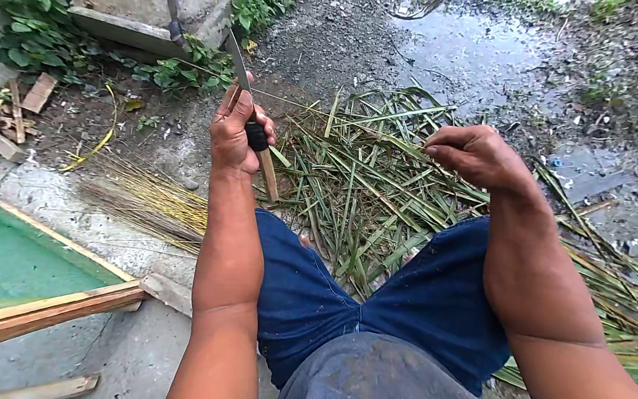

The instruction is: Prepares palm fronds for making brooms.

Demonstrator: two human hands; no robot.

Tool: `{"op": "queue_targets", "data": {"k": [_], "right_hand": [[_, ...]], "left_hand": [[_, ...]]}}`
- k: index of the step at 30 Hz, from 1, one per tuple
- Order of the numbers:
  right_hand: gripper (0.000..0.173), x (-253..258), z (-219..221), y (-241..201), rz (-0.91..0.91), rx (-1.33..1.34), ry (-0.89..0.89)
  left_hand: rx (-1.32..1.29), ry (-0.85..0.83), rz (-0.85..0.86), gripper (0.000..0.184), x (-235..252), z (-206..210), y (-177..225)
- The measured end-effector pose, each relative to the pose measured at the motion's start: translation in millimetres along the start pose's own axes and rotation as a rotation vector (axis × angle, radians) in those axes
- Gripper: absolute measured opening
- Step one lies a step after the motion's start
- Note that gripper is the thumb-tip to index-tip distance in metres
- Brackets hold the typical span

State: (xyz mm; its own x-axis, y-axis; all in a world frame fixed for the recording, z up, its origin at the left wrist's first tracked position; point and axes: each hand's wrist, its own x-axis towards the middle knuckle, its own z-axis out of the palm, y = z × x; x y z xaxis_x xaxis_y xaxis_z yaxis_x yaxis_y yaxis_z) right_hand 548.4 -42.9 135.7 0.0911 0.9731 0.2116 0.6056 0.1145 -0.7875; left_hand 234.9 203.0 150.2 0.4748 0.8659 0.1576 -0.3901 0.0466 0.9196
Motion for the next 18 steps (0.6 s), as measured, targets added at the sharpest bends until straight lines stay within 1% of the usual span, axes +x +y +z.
{"op": "queue_targets", "data": {"k": [4,8,10,13,14,15,18], "right_hand": [[0.020,-5.9,-9.6,-0.5,0.017,-0.035,-0.016],[0.020,-14.3,-23.5,3.0,0.036,-0.058,0.011],[0.020,-18.1,-29.1,7.1,0.056,-0.052,0.031],[0.020,-21.1,-32.8,12.3,0.148,-0.038,0.081],[0.021,-19.7,-30.6,13.1,0.166,-0.030,0.092],[0.021,-17.2,-26.8,12.6,0.180,-0.022,0.091],[0.022,-6.2,-10.4,7.9,0.199,-0.015,0.063]], "left_hand": [[0.013,0.016,0.002,0.032,3.6,-6.8,2.1],[-0.024,0.086,0.057,0.029,11.3,-29.1,9.3],[-0.047,0.155,0.058,0.031,14.1,-38.5,11.0],[-0.080,0.255,0.059,0.034,15.1,-42.7,12.2],[-0.058,0.248,0.064,0.033,13.5,-38.9,10.5],[-0.008,0.207,0.065,0.033,10.0,-31.8,7.2],[0.127,-0.018,0.020,0.029,-3.9,-1.9,-9.1]]}}
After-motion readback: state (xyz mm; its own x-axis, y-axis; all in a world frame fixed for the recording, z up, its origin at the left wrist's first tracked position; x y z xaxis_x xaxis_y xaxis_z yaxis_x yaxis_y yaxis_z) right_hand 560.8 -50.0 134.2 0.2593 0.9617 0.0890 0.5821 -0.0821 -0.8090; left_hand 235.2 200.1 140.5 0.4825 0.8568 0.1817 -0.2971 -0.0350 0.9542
